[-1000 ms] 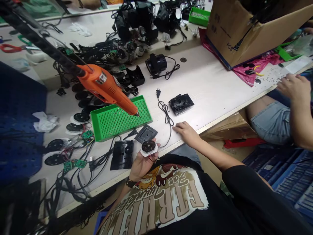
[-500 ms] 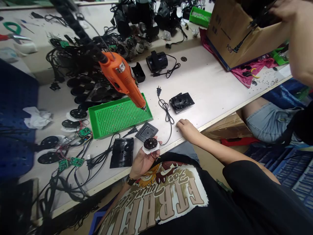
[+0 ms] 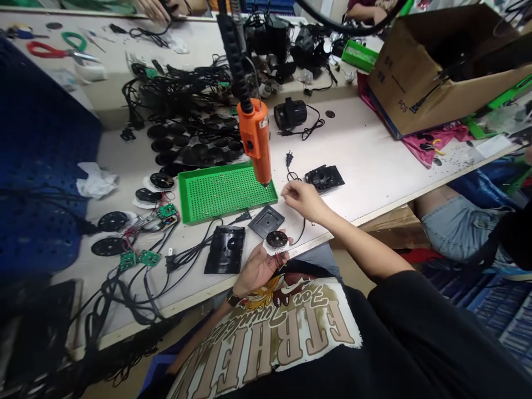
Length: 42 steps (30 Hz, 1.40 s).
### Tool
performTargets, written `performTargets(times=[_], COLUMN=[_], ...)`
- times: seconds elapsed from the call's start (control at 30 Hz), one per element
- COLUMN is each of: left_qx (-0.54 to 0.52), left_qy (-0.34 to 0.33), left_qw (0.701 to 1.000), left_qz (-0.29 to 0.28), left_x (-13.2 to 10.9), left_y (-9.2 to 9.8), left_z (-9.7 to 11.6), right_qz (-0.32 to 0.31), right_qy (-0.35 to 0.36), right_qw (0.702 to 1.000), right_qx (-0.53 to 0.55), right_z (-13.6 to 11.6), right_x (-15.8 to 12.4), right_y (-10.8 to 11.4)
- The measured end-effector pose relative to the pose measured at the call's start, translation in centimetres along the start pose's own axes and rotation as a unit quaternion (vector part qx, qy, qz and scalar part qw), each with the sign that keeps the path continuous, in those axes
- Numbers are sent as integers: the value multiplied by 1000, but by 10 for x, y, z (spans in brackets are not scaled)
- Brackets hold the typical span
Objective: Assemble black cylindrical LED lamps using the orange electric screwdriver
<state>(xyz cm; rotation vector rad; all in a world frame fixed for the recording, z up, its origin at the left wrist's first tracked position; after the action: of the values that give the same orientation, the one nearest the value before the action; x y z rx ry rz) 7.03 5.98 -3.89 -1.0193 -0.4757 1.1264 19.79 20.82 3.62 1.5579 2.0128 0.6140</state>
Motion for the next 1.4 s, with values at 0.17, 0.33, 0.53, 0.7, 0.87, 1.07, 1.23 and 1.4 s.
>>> performTargets(times=[0.17, 0.33, 0.53, 0.7, 0.87, 1.07, 1.23, 1.4], left_qx=[5, -2, 10, 13, 10, 19, 19, 14], left_qy=[-9, -14, 8, 18, 10, 12, 12, 8], left_qw=[1000, 1000, 1000, 1000, 1000, 1000, 1000, 1000], left_qz=[10, 8, -14, -12, -2, 7, 7, 7], left_x=[-2, -2, -1, -2, -1, -1, -1, -1], left_y=[5, 5, 3, 5, 3, 3, 3, 1], left_z=[1, 1, -5, -5, -2, -2, -2, -2], right_qz=[-18, -2, -24, -5, -19, -7, 4, 17], right_qy=[-3, -36, -70, -46, -7, 0, -28, -51], right_qw=[999, 999, 997, 997, 995, 988, 990, 997], right_qx=[40, 37, -20, -57, -98, -153, -138, -60], right_z=[-13, 27, 78, 89, 86, 80, 80, 70], right_x=[47, 6, -66, -71, -67, -73, -70, -40], right_y=[-27, 6, 24, 10, 1, -16, -17, 27])
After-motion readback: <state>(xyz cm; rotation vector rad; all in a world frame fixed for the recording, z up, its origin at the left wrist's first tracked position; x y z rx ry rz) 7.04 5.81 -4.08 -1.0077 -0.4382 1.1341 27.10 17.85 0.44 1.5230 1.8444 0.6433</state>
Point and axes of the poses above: each hand's wrist, its own x-axis towards the middle knuckle, its own y-axis out of the back of the hand, z = x × y, the point moved 8 cm from there along x, towards the middle knuckle, and after that the axes turned 9 degrees about -y, right-handed, at the moved point
